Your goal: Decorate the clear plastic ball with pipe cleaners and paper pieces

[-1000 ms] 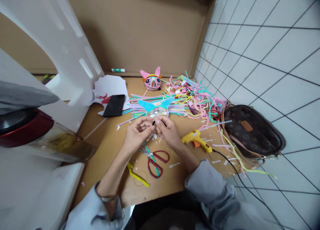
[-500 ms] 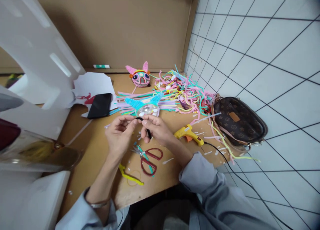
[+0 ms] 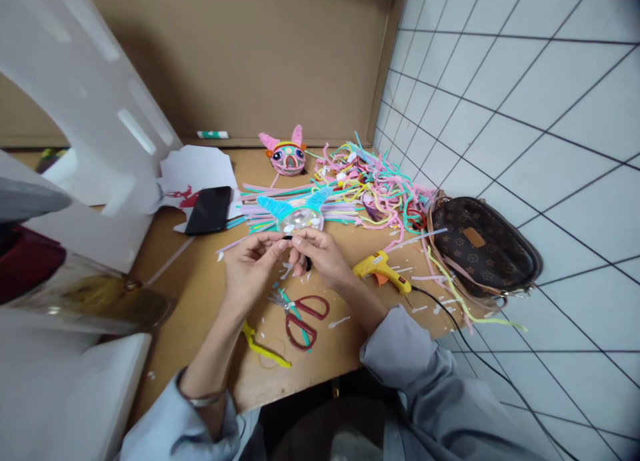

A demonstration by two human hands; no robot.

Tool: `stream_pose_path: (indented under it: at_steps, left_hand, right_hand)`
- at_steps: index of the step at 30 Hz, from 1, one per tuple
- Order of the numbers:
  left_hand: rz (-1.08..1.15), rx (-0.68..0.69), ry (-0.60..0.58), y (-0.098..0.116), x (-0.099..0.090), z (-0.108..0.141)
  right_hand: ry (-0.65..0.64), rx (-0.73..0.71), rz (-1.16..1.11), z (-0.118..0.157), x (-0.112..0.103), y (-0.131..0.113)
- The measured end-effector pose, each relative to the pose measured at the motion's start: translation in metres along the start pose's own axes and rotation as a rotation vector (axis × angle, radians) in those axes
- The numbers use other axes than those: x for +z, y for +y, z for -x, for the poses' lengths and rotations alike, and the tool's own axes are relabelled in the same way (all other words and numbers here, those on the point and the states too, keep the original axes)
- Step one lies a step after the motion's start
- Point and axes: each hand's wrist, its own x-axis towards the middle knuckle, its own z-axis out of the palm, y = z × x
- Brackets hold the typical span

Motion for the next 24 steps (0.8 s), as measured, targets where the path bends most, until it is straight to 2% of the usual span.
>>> stream_pose_path:
  at_steps: [3,9,16,20,24]
  left_hand:
    - [0.056,-0.032,-0.009,-0.002,0.0,-0.001]
    - [0.185,-0.088,-0.067,-0.006,-0.008,-0.005]
    - [0.117,-0.201,-0.216,0.001,-0.006,-0.004]
    - [0.088,-0.242,-0.216,0.005,-0.002,-0.004]
    - [0.035,-0.2,-0.223,-0.001,-0.004,-0.005]
  right_hand:
    - [0.039,-0.04,0.023,0.001,-0.002,-0.001]
    - [0.048,-0.003,0.002,0.004,-0.005,-0.008]
    - [0.084,-0.036,0.067,0.003,-0.005,-0.007]
    - [0.091,-0.021,0.109,0.002,-0.004,-0.006]
    - [0.132,-0.042,0.167,0.003,-0.003,-0.009]
